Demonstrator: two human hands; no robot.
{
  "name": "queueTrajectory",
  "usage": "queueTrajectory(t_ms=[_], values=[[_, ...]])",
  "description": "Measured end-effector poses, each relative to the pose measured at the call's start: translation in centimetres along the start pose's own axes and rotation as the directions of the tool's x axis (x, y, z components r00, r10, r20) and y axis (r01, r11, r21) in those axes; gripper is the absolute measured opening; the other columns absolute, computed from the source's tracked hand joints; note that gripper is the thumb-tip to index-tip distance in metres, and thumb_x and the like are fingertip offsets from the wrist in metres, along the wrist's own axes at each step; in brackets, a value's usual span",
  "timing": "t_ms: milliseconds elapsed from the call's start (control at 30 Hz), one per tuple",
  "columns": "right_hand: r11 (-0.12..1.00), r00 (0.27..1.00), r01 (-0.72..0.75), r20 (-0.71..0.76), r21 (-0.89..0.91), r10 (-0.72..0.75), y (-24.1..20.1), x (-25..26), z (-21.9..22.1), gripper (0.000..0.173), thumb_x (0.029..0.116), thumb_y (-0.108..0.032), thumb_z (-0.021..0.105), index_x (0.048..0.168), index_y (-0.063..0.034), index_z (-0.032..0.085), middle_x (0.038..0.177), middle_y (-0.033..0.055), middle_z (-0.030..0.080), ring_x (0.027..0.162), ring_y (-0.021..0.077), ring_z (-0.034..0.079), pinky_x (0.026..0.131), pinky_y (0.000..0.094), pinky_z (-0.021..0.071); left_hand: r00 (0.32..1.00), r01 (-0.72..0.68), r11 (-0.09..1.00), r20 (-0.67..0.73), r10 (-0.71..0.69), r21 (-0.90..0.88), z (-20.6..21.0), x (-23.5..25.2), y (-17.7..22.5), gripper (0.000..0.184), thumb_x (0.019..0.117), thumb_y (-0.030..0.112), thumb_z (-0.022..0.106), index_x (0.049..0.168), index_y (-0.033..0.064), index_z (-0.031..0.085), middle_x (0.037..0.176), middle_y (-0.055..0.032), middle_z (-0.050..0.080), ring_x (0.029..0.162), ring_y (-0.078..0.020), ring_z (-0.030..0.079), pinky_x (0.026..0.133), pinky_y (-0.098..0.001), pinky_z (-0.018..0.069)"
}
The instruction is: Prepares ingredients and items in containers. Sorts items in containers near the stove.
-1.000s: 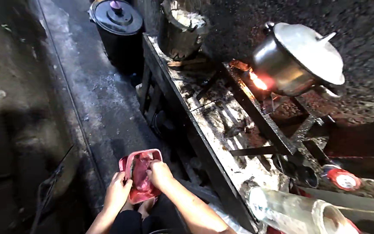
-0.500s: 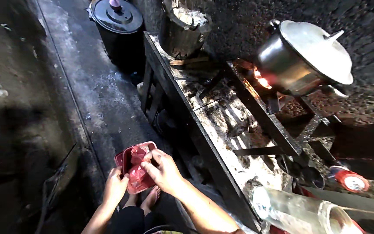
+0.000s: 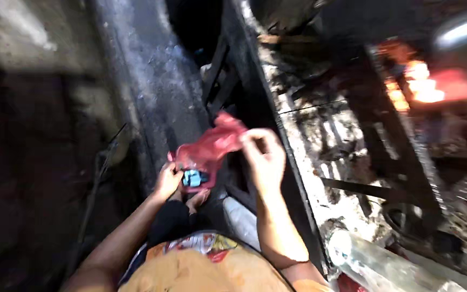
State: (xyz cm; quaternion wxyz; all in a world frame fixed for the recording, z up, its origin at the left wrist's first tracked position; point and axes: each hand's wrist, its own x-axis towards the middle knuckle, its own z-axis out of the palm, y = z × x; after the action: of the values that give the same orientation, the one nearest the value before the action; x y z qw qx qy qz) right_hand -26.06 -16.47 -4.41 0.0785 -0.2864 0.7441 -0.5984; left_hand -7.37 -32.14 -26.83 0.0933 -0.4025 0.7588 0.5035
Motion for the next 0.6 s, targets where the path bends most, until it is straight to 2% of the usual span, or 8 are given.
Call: queueTrajectory(t_ms=[100,200,267,333,400,467,533,600], values=[[0.964,0.917,0.26,-0.301,-0.053,-0.263,3.6,1.6,-0.4,0.014,0.0927,0.0,0.069,0.106,-0.0033,0.066,0.102,0.0031,0.067,0.089,0.0114,0.067,0.077,0.0287,0.0604,0.999,0.023,0.999,-0.044,-0.025,-0.036,0.1,0.4,-1.0,0.028,0.0945,0.02,0.068,0.113,-0.0018,0.068,0.119,-0.022,0.064,0.111,-0.0342,0.064,0.097,-0.055,0.0528],[0.92,0.898,0.266,-0.274,-0.288,-0.345,9.9,0.9,0.5,0.009,0.096,-0.004,0.066,0.105,-0.0007,0.066,0.108,0.0089,0.064,0.104,0.0162,0.065,0.09,0.0313,0.0576,0.997,0.031,0.998,-0.075,-0.035,-0.063,-0.1,-0.1,-1.4,0.025,0.0924,0.016,0.071,0.111,-0.0018,0.068,0.12,-0.0213,0.064,0.112,-0.0343,0.063,0.097,-0.0557,0.0524],[0.88,0.954,0.149,-0.167,-0.451,-0.247,14.4,-0.4,1.0,0.013,0.0987,-0.008,0.063,0.107,0.0012,0.068,0.113,0.0143,0.065,0.112,0.0218,0.063,0.099,0.0347,0.0546,0.997,0.02,0.998,-0.078,-0.025,-0.064,-0.1,-0.5,-1.3,0.023,0.0931,0.013,0.069,0.11,-0.002,0.067,0.121,-0.0209,0.063,0.113,-0.0336,0.063,0.098,-0.0548,0.0523],[0.82,0.998,-0.043,-0.066,-0.571,0.007,17.9,-1.7,1.5,0.027,0.1022,-0.013,0.058,0.121,0.0042,0.066,0.129,0.0207,0.063,0.126,0.0298,0.059,0.108,0.0405,0.0495,0.997,0.007,0.998,-0.075,-0.012,-0.063,-0.1,-0.8,-1.5,0.022,0.0938,0.013,0.068,0.11,-0.0014,0.067,0.12,-0.0205,0.063,0.111,-0.0329,0.063,0.096,-0.0544,0.053],[0.713,0.911,-0.301,0.03,-0.634,0.411,19.7,-2.5,1.5,0.052,0.1064,-0.021,0.051,0.15,0.0049,0.043,0.154,0.0257,0.045,0.143,0.0372,0.046,0.119,0.0495,0.0385,0.997,0.009,0.999,-0.072,-0.013,-0.053,-0.1,-1.2,-1.4,0.022,0.0946,0.015,0.068,0.111,0.0004,0.067,0.119,-0.0191,0.064,0.109,-0.0315,0.064,0.095,-0.0539,0.0535],[0.56,0.753,-0.448,0.043,-0.697,0.656,20.3,-2.9,1.8,0.069,0.106,-0.026,0.053,0.162,0.0002,0.022,0.157,0.0296,0.04,0.141,0.0442,0.047,0.115,0.0594,0.0399,0.997,0.022,0.999,-0.068,-0.025,-0.037,-0.2,-1.5,-1.3,0.021,0.0944,0.014,0.068,0.111,0.001,0.068,0.119,-0.0189,0.064,0.109,-0.0317,0.064,0.094,-0.0546,0.0535],[0.52,0.754,-0.422,0.031,-0.743,0.656,19.6,-4.0,2.6,0.062,0.1038,-0.026,0.056,0.158,-0.0046,0.035,0.144,0.0271,0.055,0.125,0.0439,0.061,0.102,0.0626,0.0501,0.998,0.041,0.999,-0.053,-0.042,-0.018,-0.1,-1.7,-1.1,0.025,0.0943,0.014,0.068,0.115,0.0005,0.067,0.122,-0.0197,0.063,0.11,-0.0333,0.064,0.094,-0.0559,0.0535],[0.606,0.818,-0.256,0.165,-0.753,0.551,18.4,-5.4,3.6,0.042,0.1032,-0.024,0.057,0.14,-0.0037,0.058,0.132,0.0224,0.063,0.119,0.0393,0.064,0.099,0.0585,0.0537,0.998,0.032,0.999,-0.046,-0.032,-0.002,0.1,-1.9,-1.0,0.025,0.0945,0.015,0.068,0.116,0.0003,0.067,0.122,-0.0203,0.063,0.11,-0.0343,0.064,0.093,-0.0567,0.0536]])
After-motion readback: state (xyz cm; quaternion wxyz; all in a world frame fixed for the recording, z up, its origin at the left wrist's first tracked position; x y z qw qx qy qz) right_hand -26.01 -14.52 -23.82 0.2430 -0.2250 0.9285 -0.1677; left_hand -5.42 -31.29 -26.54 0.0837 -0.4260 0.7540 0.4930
